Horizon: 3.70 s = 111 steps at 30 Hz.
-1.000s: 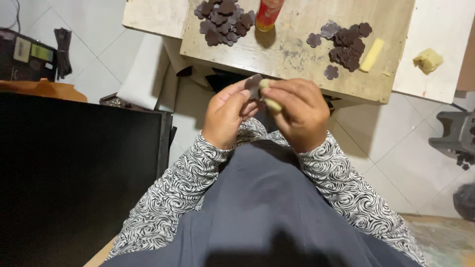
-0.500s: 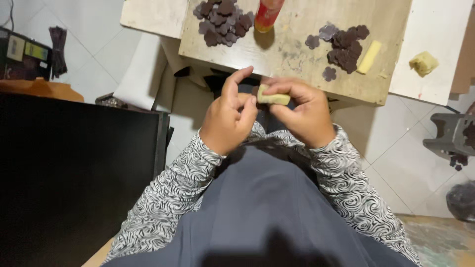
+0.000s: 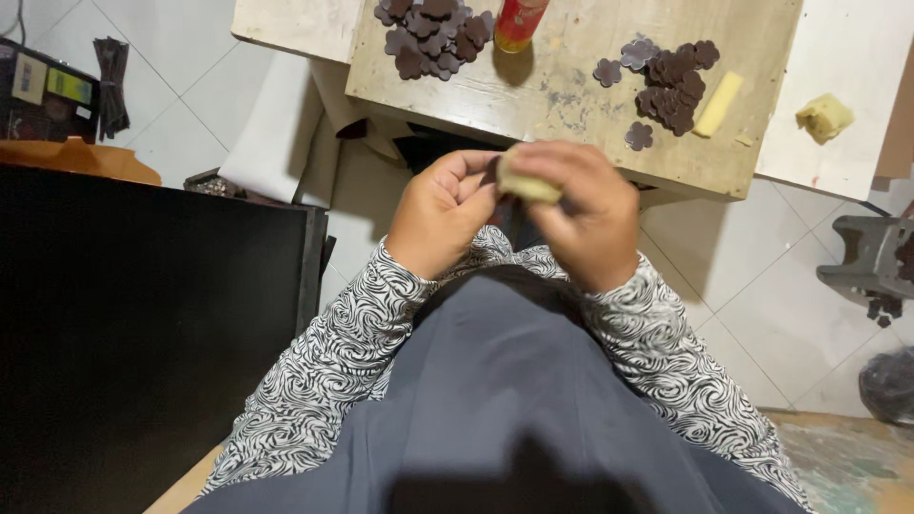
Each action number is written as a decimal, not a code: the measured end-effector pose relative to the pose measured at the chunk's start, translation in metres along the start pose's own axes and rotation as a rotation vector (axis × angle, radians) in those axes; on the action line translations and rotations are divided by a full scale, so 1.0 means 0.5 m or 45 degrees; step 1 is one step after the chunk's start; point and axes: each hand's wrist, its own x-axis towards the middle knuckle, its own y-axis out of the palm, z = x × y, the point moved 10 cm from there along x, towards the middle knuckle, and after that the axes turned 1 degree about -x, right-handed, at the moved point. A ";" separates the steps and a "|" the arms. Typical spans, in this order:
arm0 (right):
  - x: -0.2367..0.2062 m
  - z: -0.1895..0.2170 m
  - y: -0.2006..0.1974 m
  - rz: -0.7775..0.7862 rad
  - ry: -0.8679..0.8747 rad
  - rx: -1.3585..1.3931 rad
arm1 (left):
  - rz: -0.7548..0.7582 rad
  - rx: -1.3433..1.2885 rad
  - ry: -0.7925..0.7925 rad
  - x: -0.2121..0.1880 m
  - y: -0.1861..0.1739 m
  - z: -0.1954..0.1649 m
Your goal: The person sits at a workbench and wipes dark flower-shaped foam pieces one at a time with a yellow sponge, then sets each piece on the table with a pile of similar pieces. A plastic bottle sits on the bench and the person occasionally reaches for a new piece to treat.
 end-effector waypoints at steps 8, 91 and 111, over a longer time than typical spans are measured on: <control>0.008 0.043 0.013 0.078 -0.407 -0.448 | 0.008 0.136 -0.068 -0.012 0.004 0.010; -0.076 -0.228 -0.052 -0.220 0.450 0.544 | 0.131 -0.550 -0.604 0.078 0.061 0.132; 0.040 -0.308 -0.026 -0.146 0.514 0.346 | -0.007 -0.460 -0.533 0.146 -0.056 0.306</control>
